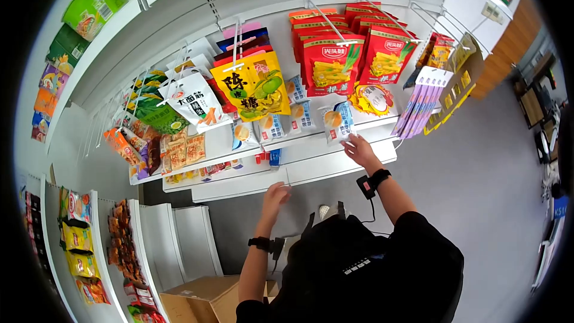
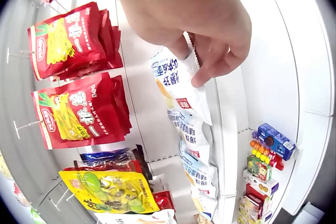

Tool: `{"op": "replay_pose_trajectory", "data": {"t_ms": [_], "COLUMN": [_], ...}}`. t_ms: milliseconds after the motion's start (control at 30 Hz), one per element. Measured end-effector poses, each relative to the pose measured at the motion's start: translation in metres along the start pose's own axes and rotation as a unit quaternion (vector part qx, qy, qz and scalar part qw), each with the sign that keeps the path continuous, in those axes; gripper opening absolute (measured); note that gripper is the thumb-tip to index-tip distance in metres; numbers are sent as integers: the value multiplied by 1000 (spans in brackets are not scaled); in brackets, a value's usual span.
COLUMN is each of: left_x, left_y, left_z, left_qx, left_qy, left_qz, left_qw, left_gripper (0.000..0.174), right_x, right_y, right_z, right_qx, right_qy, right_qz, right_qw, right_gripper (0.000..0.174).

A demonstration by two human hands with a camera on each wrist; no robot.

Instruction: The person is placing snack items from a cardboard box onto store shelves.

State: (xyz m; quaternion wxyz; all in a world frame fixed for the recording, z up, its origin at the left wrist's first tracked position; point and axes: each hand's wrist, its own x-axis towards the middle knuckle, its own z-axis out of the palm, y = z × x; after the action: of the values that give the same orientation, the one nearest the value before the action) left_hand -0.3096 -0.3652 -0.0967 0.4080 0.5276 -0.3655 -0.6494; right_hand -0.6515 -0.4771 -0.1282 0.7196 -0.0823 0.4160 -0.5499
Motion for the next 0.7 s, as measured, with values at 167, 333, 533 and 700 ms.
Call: {"op": "replay_pose_trajectory", "data": {"t_ms": [167, 333, 533, 700], "left_x": [-14, -28, -51, -89], "left_y": [-7, -18, -36, -53], "left_z": [-15, -28, -46, -83], "left_qx": [-6, -36, -65, -92], "left_qy": [62, 107, 165, 211], "left_qz": [-9, -13, -18, -14], "left_qw": [998, 994, 984, 973], "left_gripper": [36, 36, 37, 38], "right_x": [64, 94, 69, 55], "right_y": [-8, 1, 2, 32], "right_z": [-8, -5, 0, -22], "right_qx": [-48, -99, -153, -77], "right_qy": [11, 91, 149, 123], "right_qz": [-7, -18, -5, 64], "right_qw": [999, 991, 977, 987], "right_gripper": [18, 29, 52, 59]}}
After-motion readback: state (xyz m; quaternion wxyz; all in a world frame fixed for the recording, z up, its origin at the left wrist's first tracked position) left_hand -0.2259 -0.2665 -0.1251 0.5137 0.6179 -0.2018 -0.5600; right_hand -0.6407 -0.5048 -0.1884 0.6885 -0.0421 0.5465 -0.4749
